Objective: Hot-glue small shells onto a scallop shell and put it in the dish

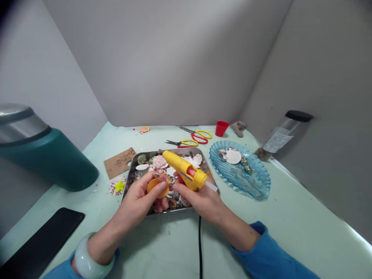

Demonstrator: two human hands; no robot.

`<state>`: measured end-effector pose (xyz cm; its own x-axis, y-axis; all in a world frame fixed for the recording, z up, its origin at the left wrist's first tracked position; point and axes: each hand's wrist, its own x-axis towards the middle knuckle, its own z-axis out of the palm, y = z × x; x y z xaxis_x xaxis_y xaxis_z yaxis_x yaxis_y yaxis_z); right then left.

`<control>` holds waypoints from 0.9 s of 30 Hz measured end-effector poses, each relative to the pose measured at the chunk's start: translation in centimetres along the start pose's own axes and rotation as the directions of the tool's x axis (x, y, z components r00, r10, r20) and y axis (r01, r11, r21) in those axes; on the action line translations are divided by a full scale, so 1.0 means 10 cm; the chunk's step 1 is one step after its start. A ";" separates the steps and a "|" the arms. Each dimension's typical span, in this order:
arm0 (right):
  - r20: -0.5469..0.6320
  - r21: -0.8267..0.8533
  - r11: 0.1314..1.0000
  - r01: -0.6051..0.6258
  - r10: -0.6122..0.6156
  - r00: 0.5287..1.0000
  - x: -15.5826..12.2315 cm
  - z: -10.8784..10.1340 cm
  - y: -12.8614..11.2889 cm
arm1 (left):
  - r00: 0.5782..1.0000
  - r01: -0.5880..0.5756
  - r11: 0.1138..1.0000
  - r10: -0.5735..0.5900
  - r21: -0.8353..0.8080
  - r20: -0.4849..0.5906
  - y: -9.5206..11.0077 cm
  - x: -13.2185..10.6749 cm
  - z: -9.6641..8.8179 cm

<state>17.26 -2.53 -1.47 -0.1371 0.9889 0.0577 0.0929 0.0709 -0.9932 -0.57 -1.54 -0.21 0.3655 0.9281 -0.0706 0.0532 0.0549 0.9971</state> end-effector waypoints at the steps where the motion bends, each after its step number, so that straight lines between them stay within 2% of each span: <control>1: 0.007 -0.011 1.000 0.019 -0.019 1.000 -0.01 0.01 -0.01 | 1.000 -0.004 1.000 0.004 -0.003 0.012 0.01 0.00 0.00; 11: -0.012 -0.001 1.000 0.005 -0.005 1.000 -0.01 0.01 0.02 | 0.996 -0.036 0.999 0.038 -0.017 0.084 -0.04 -0.02 -0.03; 16: -0.009 0.041 0.999 -0.014 0.015 1.000 -0.03 0.01 0.05 | 0.996 -0.055 0.998 0.056 -0.010 0.073 -0.04 -0.03 -0.02; 27: -0.015 0.023 0.999 -0.038 0.038 0.999 -0.02 0.01 0.05 | 0.995 -0.070 0.998 0.070 0.004 0.075 0.00 -0.03 -0.02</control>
<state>17.26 -2.75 -1.98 -0.1186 0.9927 0.0213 0.0748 0.0304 -0.9967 -0.87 -1.71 -0.17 0.4369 0.8995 -0.0026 0.0309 -0.0121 0.9995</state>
